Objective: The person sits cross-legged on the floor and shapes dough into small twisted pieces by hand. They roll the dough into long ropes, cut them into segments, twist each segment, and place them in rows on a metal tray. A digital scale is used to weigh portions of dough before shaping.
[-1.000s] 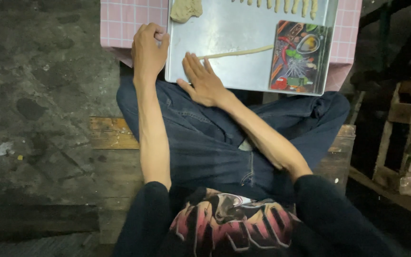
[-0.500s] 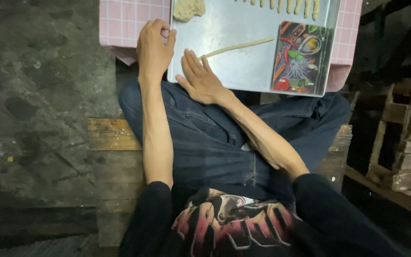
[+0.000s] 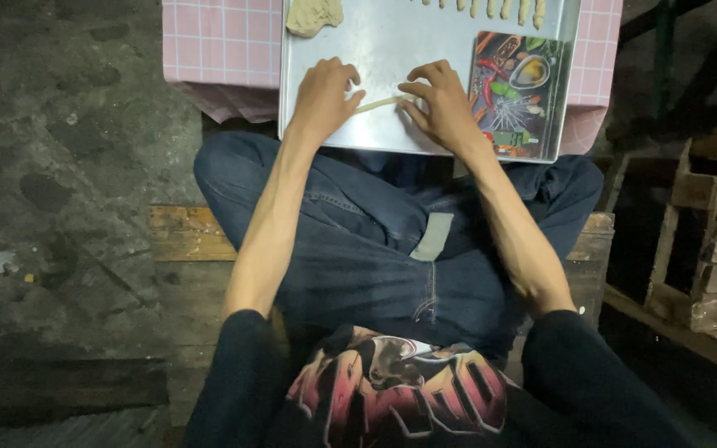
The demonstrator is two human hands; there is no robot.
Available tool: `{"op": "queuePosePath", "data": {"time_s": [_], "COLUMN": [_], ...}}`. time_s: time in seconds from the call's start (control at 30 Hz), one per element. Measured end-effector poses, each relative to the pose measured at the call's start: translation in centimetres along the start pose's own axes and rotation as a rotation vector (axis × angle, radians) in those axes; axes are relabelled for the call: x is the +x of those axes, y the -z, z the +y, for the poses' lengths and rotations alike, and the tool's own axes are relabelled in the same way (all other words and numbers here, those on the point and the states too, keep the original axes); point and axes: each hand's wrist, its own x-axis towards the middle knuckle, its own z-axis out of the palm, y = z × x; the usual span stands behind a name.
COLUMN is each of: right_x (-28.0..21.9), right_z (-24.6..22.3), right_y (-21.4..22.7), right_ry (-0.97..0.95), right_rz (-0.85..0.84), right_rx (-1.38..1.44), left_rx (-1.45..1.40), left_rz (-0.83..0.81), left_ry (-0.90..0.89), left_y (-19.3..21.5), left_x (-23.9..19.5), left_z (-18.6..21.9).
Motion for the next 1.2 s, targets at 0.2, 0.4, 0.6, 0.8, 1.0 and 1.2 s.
{"op": "queuePosePath", "data": {"time_s": [0.2,0.4,0.6,0.8,1.0,1.2], "right_x": [0.4,0.7,0.6,1.1,0.6,-2.0], "right_z": [0.6,0.5,0.5,0.7,2.5,6.6], "right_y": [-2.1,-3.3,-3.2,-3.4,-1.3,3.2], "right_ry": [0.098,0.120,0.102,0.068,-0.073,-0.116], "right_rz": [-0.054,0.017,0.047,0.134,0.042,0.101], "right_rx": [0.095,0.072,0.085,0.042,0.273,-0.001], "left_rx": [0.231,0.291,0.346,0.401,0.430,0.067], "left_rz": [-0.158,0.043,0.095,0.217,0.243,0.407], "left_ry": [-0.101,-0.222,-0.276,-0.237,0.005,0.151], "left_y": [-3.5,-6.3,-6.7,-6.4,-2.7,-0.1], "left_x": [0.7,0.3,0.8,1.1,1.6,1.7], "left_z": [1.3,-0.2,-0.4,-1.5,-1.3,-2.2]}}
